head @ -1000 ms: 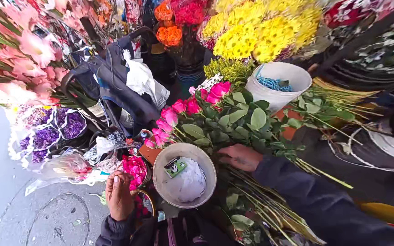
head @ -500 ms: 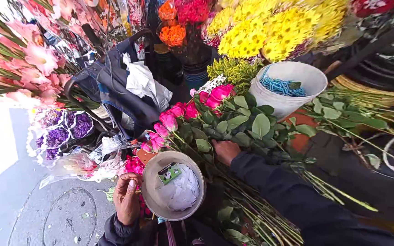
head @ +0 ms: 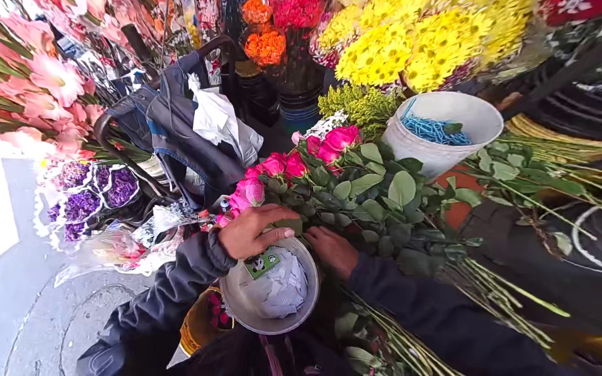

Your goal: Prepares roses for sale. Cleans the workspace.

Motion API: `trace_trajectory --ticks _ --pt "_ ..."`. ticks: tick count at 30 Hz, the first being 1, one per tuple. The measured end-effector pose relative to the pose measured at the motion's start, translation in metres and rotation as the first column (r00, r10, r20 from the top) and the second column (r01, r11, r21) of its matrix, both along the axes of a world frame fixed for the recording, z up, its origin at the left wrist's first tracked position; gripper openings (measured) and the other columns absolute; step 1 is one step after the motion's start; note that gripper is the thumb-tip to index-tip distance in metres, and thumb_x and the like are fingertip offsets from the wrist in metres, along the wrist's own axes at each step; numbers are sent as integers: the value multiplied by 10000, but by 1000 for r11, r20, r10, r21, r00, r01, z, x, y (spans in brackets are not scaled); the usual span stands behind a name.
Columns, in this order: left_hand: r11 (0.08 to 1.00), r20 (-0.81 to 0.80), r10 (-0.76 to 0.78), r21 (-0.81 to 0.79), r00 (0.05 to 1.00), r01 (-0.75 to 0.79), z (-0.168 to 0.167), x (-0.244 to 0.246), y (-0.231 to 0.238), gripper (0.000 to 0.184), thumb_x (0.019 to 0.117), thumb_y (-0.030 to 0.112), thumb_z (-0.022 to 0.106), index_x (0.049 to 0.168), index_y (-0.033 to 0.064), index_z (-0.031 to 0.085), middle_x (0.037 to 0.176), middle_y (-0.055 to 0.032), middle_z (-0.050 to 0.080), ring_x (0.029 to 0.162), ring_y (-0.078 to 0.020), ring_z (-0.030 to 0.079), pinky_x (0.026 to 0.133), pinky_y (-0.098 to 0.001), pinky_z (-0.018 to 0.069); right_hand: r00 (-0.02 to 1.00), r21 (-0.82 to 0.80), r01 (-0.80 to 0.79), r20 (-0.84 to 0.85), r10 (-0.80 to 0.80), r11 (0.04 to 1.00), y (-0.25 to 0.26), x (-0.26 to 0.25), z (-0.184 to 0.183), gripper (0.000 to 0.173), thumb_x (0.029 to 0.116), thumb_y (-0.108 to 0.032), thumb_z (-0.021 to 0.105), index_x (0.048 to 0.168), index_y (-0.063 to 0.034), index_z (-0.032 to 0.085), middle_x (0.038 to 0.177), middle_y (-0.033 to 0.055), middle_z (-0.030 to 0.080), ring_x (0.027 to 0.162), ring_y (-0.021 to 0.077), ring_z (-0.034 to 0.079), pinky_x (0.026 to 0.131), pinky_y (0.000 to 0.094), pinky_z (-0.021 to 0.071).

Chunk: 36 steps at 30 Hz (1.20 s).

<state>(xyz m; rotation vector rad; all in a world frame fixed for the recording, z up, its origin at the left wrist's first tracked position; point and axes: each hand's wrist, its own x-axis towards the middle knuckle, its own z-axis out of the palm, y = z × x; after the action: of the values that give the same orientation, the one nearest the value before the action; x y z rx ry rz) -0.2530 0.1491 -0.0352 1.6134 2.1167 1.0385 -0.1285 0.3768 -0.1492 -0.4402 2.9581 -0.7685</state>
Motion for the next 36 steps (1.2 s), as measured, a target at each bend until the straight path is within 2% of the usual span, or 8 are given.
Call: trace_trajectory --ticks 5,8,10,12,16,21,28,36 --pt "758 136 -166 -616 977 215 -30 -60 65 574 1093 436 428 1457 4 535 1465 -235 550 1400 -378 493 1188 -566 316 971 28 -215 113 211 976 7 -10 13 268 899 94 606 1156 102 680 1184 262 673 1129 467 632 902 600 526" --pt "617 131 -264 -738 956 271 -52 -64 71 602 1099 448 405 1480 -10 497 1574 -222 432 1465 -391 406 1197 -581 285 949 -117 -252 166 269 961 25 -19 23 297 874 99 599 1159 87 682 1203 261 686 1156 434 654 989 580 507" --pt "589 132 -314 -750 940 302 -55 -60 65 568 1109 380 420 1496 -34 459 1596 -235 390 1486 -384 374 1212 -535 274 996 -222 -66 40 76 973 36 -25 14 264 937 10 574 1151 14 730 1133 214 730 1066 368 712 947 536 554" --pt "580 127 -319 -757 939 299 -52 -57 59 537 1113 336 422 1518 -16 435 1588 -236 402 1479 -382 388 1209 -523 283 986 -106 152 77 -145 983 41 -32 2 302 993 -88 596 1270 9 669 1210 262 682 1141 440 662 983 589 515" --pt "620 102 -347 -721 932 309 -59 -61 51 506 1108 316 439 1497 -6 470 1544 -246 458 1432 -403 448 1166 -569 332 964 174 214 119 -236 961 27 -39 -26 585 890 -186 751 1401 20 554 1307 324 598 1226 536 573 926 684 489" --pt "662 105 -309 -690 945 293 -63 -61 47 488 1096 306 469 1489 18 493 1547 -208 473 1434 -374 454 1158 -581 337 912 281 306 186 -365 910 20 -50 -6 458 949 -120 639 1388 -17 559 1315 318 587 1106 554 626 756 699 512" --pt "780 68 -303 -556 950 288 -74 -63 37 474 1074 273 509 1435 -33 533 1457 -262 544 1363 -411 525 1135 -567 380 918 213 363 87 -388 907 44 -36 42 508 853 -149 724 1329 -31 591 1176 323 635 979 538 666 713 674 517" --pt "765 74 -303 -576 950 289 -73 -64 40 493 1067 264 527 1469 -20 504 1486 -261 517 1388 -407 502 1160 -550 363 913 209 358 -284 -294 910 83 -13 117 423 808 -114 736 1213 -11 667 1033 297 668 825 510 682 612 650 518"
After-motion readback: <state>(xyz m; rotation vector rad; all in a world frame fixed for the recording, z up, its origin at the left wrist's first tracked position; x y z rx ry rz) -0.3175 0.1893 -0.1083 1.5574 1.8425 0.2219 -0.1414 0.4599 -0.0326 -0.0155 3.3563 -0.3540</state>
